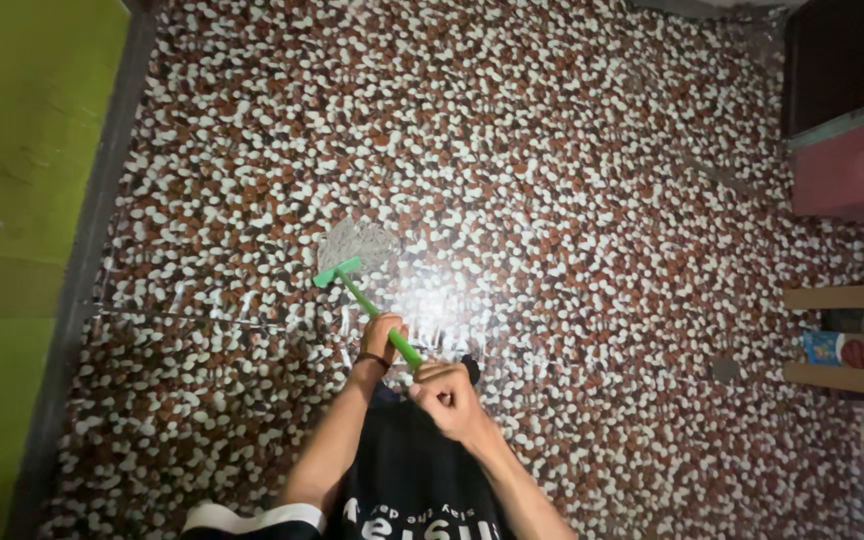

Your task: The person mops the floor using a mop, covering different areas of the tiled surface.

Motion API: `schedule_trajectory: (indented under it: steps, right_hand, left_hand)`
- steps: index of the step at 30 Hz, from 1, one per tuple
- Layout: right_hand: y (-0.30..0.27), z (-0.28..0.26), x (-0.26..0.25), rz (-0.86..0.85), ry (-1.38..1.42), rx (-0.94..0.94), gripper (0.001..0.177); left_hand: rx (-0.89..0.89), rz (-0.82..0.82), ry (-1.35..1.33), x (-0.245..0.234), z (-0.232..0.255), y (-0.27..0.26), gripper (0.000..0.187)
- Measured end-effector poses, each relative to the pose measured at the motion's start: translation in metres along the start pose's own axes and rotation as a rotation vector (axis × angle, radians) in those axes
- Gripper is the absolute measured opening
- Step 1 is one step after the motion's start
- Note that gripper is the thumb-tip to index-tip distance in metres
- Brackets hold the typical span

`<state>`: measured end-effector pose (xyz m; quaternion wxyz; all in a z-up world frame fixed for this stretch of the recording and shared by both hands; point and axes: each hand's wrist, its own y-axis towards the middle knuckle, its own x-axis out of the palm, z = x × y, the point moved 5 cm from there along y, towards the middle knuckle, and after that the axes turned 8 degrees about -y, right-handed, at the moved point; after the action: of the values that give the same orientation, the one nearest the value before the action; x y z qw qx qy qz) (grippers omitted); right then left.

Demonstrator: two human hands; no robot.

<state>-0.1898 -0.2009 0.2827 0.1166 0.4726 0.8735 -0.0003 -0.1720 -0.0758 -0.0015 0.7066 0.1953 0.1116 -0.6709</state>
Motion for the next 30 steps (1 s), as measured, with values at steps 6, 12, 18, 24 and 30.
schedule_trajectory:
  steps: [6, 12, 18, 24, 30]
  right_hand:
    - [-0.029, -0.008, -0.054, 0.064, -0.054, 0.033, 0.043]
    - [-0.067, -0.01, -0.122, 0.277, -0.119, 0.087, 0.04]
    - [-0.086, -0.028, -0.162, 0.282, -0.324, 0.153, 0.038]
    - [-0.096, -0.046, -0.167, 0.22, -0.429, 0.197, 0.027]
    - [-0.109, -0.038, -0.154, 0.06, -0.534, 0.265, 0.039]
  left_hand:
    - [0.018, -0.17, -0.11, 0.06, 0.021, 0.009, 0.028]
    - [0.056, -0.149, -0.187, 0.156, 0.068, 0.019, 0.03]
    - [0.059, -0.332, -0.3, 0.238, 0.114, 0.022, 0.032]
    - [0.171, -0.536, -0.309, 0.296, 0.154, 0.006, 0.035]
    - [0.213, -0.773, -0.198, 0.302, 0.155, -0.014, 0.034]
